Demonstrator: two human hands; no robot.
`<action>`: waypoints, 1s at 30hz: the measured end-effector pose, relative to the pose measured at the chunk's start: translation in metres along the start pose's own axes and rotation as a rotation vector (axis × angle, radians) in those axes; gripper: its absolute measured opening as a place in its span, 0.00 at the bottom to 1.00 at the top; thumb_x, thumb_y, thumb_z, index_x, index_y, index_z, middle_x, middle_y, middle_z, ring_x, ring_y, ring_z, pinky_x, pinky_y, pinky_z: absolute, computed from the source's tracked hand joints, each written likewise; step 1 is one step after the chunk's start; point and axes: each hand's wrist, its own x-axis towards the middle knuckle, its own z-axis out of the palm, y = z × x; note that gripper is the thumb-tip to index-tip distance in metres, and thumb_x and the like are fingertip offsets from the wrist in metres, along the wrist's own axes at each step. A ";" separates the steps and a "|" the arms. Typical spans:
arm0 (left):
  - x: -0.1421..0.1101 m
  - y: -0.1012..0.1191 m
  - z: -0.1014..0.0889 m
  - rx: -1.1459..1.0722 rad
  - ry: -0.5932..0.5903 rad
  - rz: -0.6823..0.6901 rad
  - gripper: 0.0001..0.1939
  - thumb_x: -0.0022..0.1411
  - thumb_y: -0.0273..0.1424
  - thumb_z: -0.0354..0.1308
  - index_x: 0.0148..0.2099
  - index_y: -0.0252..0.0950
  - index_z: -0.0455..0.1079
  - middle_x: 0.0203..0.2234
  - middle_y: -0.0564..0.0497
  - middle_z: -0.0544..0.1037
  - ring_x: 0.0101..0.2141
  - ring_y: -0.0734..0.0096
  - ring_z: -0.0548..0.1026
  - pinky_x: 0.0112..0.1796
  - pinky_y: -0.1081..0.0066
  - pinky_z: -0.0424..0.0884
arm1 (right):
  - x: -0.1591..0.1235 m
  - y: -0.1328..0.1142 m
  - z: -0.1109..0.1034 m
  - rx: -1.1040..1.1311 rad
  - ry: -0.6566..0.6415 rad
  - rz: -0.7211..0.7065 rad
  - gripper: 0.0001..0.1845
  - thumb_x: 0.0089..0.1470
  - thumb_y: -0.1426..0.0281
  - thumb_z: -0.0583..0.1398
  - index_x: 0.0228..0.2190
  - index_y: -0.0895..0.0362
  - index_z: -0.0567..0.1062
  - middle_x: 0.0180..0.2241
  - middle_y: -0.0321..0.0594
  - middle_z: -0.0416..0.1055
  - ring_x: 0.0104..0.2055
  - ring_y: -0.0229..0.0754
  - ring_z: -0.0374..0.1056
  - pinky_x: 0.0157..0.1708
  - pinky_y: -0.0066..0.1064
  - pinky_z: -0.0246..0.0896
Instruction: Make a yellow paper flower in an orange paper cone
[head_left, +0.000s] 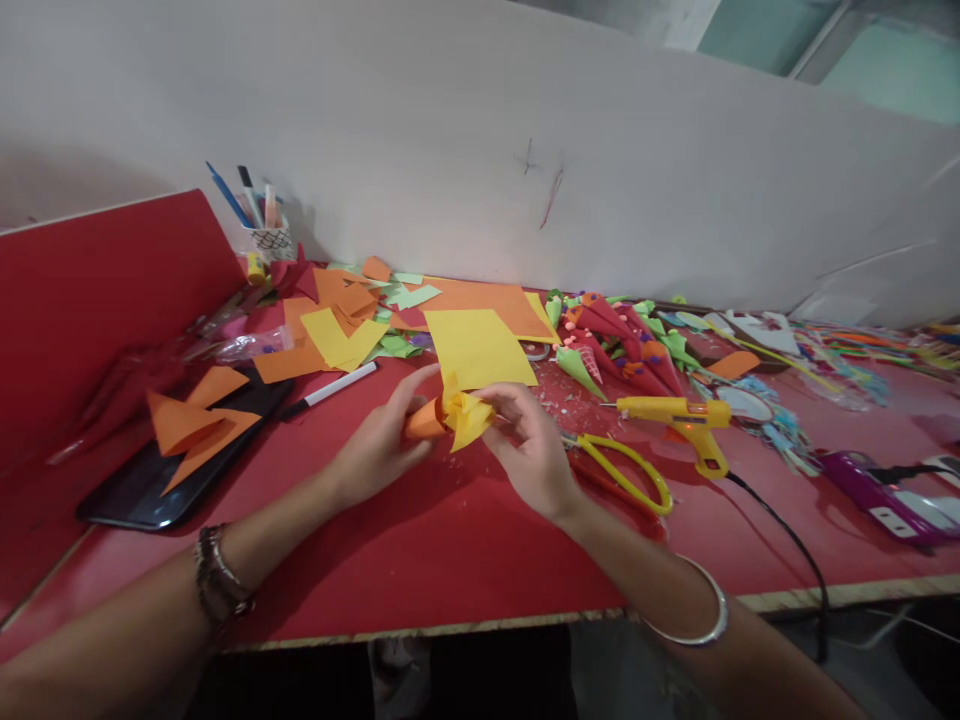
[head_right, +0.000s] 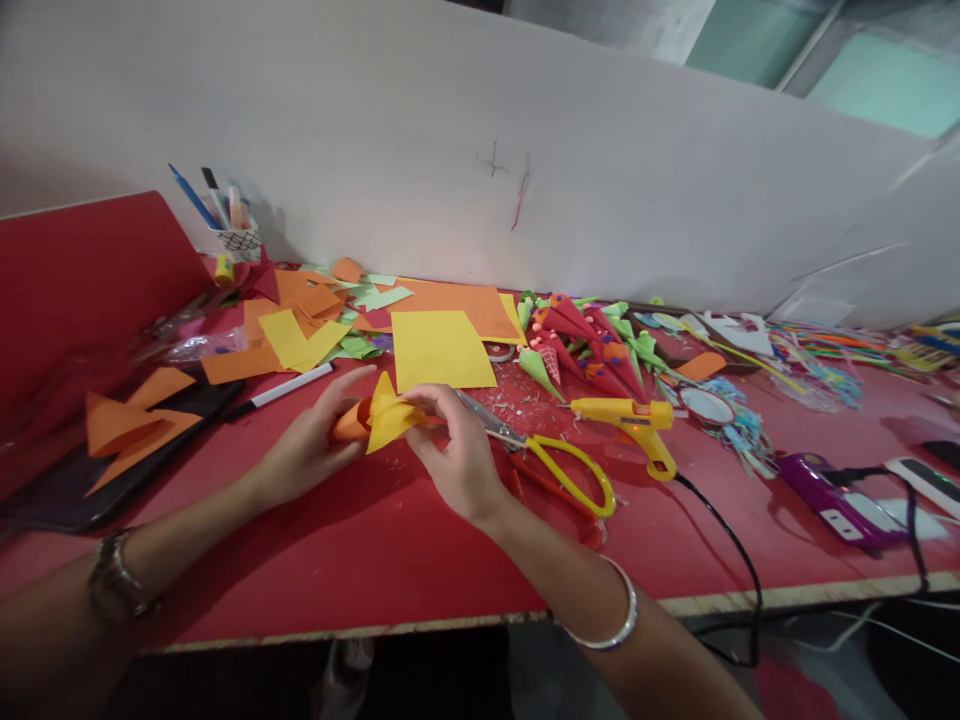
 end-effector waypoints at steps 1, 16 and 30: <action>0.000 0.000 0.000 0.003 -0.003 0.001 0.33 0.54 0.25 0.48 0.60 0.39 0.39 0.34 0.51 0.70 0.26 0.77 0.66 0.28 0.77 0.64 | 0.000 0.000 0.000 -0.011 0.007 0.001 0.09 0.51 0.71 0.56 0.38 0.51 0.66 0.40 0.38 0.67 0.45 0.39 0.65 0.41 0.31 0.62; -0.001 0.000 0.001 -0.051 -0.012 0.032 0.33 0.55 0.26 0.49 0.60 0.37 0.40 0.39 0.48 0.71 0.34 0.71 0.70 0.35 0.73 0.67 | 0.000 0.001 0.001 0.137 0.006 0.052 0.10 0.49 0.68 0.57 0.35 0.51 0.61 0.38 0.36 0.63 0.34 0.35 0.65 0.21 0.22 0.65; 0.000 0.000 0.001 -0.092 -0.033 0.026 0.33 0.54 0.25 0.48 0.60 0.37 0.40 0.38 0.49 0.71 0.30 0.75 0.69 0.34 0.73 0.67 | -0.001 -0.003 0.001 0.146 0.023 0.082 0.16 0.46 0.67 0.60 0.35 0.51 0.58 0.38 0.35 0.61 0.33 0.34 0.66 0.21 0.21 0.62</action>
